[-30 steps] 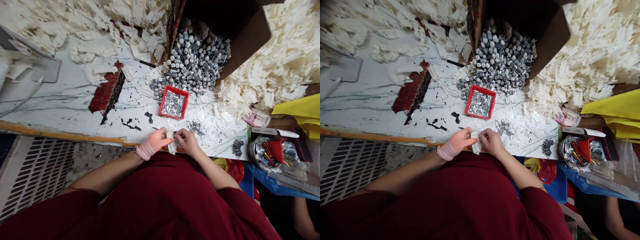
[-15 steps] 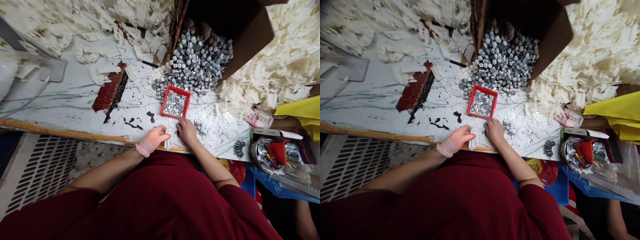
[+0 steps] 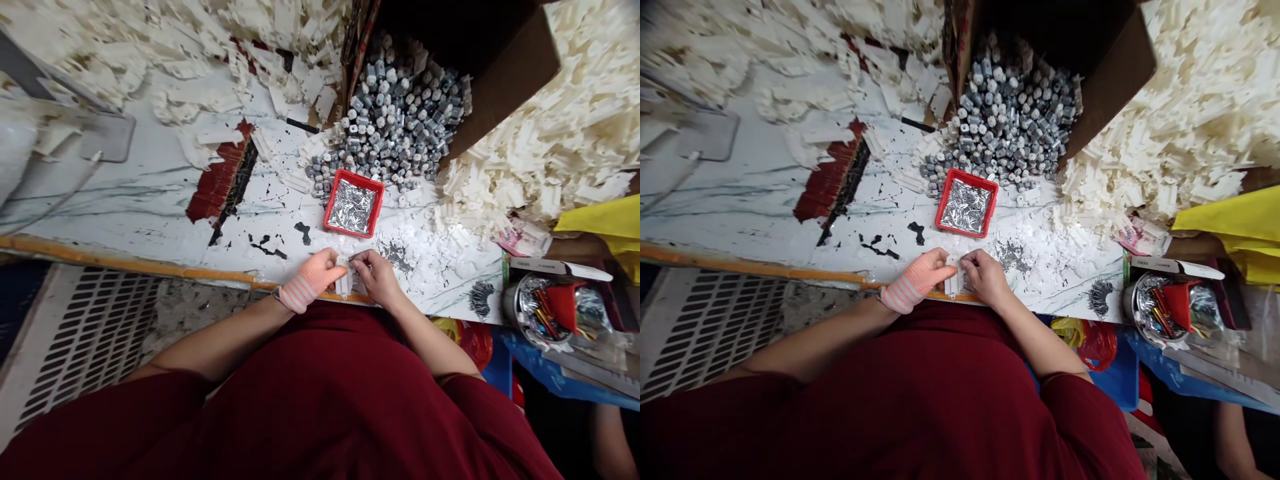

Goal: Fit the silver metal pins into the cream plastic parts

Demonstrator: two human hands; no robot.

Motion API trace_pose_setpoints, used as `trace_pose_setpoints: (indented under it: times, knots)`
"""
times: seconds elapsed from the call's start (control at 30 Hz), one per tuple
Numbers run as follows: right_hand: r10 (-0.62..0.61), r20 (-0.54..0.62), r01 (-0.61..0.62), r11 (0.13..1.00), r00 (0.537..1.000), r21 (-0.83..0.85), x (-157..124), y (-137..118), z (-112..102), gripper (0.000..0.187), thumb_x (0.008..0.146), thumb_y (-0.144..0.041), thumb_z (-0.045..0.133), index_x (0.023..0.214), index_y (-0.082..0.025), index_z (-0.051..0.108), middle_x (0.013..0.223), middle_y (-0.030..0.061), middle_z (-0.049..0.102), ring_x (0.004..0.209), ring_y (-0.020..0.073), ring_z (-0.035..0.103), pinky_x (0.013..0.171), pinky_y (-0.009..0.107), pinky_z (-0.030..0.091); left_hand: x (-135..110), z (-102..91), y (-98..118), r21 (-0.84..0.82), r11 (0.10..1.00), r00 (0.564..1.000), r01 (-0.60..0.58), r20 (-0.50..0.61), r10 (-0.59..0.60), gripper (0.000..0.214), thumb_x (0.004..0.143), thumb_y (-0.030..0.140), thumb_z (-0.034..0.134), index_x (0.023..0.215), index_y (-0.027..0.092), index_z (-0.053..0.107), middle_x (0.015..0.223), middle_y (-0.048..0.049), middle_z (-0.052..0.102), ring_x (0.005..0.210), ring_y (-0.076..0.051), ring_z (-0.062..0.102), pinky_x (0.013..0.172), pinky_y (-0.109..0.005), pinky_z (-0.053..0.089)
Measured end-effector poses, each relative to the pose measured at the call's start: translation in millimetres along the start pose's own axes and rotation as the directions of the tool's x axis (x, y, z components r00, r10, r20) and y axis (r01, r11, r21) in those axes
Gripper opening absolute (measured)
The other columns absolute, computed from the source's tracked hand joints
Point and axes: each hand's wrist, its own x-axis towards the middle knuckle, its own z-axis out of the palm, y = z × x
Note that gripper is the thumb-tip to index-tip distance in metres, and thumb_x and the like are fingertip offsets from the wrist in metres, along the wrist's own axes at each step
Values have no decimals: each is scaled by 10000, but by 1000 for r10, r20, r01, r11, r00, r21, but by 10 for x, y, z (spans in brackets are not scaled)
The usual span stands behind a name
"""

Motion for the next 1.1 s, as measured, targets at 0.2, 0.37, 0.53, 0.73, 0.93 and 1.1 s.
trace_pose_setpoints:
  times: [0.2,0.37,0.53,0.73,0.93,1.1]
  knots:
    - [-30,-31,29,999,999,-28,-33,25,21,169,864,-348,508,828,-203,587,825,37,661,783,169,590,761,307,458,-6,-12,-3,-36,999,999,13,33,-12,183,722,265,607,750,200,438,548,90,434,458,-83,476,465,-205,401]
    - [27,-27,-26,997,999,70,-31,27,20,194,864,-382,506,813,-207,574,766,22,648,724,158,580,699,289,464,-14,-11,10,-66,998,997,-2,75,7,170,730,257,597,741,195,440,546,84,439,470,-79,459,457,-195,376]
    - [60,-1,-59,985,998,164,10,68,21,214,856,-408,517,824,-203,573,789,27,654,744,160,586,715,292,469,3,-12,-23,-75,997,998,-6,65,11,176,741,271,603,767,198,445,561,78,461,477,-83,473,465,-201,386]
    - [-29,-42,29,1000,999,8,-26,62,31,199,857,-384,522,824,-203,598,840,48,665,786,174,593,750,304,457,19,-2,-44,-110,994,998,6,66,1,200,739,307,627,809,193,479,559,73,468,482,-90,491,470,-205,408]
    - [12,-108,-29,988,994,-153,186,258,-74,263,895,-401,485,851,-193,639,820,49,645,775,182,583,724,300,448,58,-14,-83,-171,985,996,36,81,-22,205,730,306,629,799,193,473,594,71,491,470,-79,498,470,-199,411]
    - [-165,-231,-7,800,959,-600,460,514,-75,252,880,-402,553,873,-193,694,908,91,625,878,228,514,752,332,393,74,-26,-56,-93,994,998,52,28,-49,192,719,287,618,771,192,458,573,82,454,460,-74,478,458,-197,411]
